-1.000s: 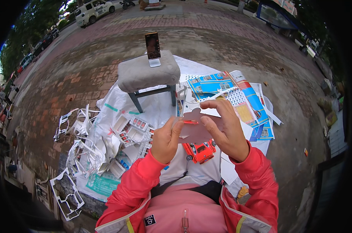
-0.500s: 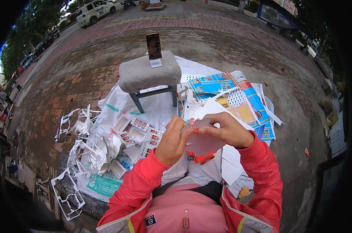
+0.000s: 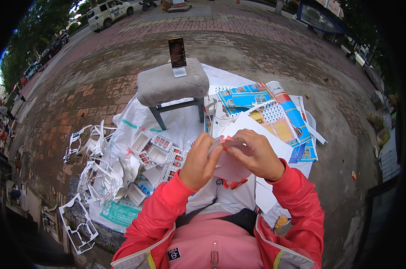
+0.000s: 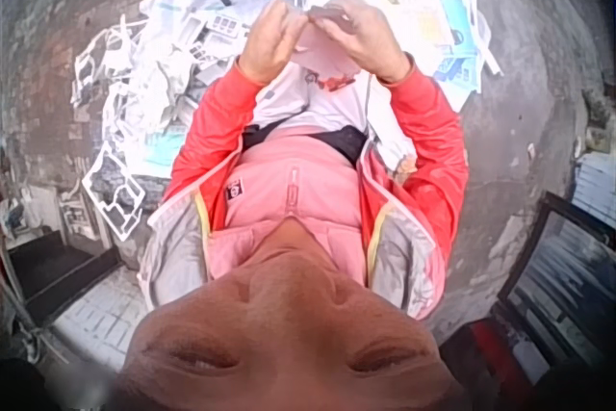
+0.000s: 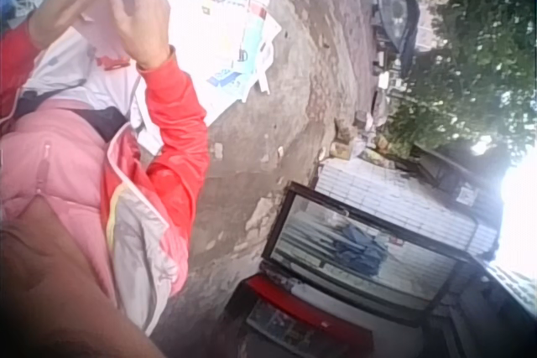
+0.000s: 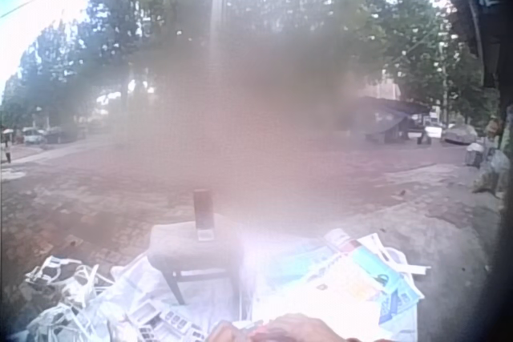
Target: The person assembles a red paper model car by folding and snapping together pre-cut paper pieces. They handle multiple components, aligning and attaching them to form the car body and wheels. The process involves repeated folding, fitting, and adjusting of the paper parts.
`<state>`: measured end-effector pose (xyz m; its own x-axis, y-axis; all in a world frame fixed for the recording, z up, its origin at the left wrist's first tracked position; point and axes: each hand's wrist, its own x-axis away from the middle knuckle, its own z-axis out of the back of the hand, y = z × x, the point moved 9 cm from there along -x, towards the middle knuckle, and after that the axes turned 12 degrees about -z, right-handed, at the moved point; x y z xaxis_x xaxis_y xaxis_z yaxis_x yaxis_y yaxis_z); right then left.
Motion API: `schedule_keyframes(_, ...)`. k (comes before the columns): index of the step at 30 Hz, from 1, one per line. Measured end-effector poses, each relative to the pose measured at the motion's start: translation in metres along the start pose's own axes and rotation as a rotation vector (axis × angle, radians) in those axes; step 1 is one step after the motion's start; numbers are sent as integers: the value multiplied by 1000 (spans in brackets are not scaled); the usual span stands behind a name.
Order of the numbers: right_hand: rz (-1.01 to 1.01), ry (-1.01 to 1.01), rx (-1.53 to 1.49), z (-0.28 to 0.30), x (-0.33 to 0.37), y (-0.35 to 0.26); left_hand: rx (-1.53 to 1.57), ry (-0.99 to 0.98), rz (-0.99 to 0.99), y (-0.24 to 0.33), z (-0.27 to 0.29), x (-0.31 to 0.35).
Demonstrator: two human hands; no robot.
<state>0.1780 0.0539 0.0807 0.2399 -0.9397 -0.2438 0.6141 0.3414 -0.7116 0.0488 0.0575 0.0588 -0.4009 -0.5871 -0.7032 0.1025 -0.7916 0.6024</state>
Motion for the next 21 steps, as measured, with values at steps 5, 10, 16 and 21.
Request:
schedule_keyframes(5,-12,71,-7,0,0,0,-1,47,16,-1,5,-3)
schedule_keyframes(10,-187,-24,-185,0,-4,20,174,93,218,-20,6,3)
schedule_keyframes(16,-370,-114,-415,-5,-2,42,507,116,431,-38,4,17)
schedule_keyframes(21,-367,25,-482,0,1,42,389,66,417,-39,5,20)
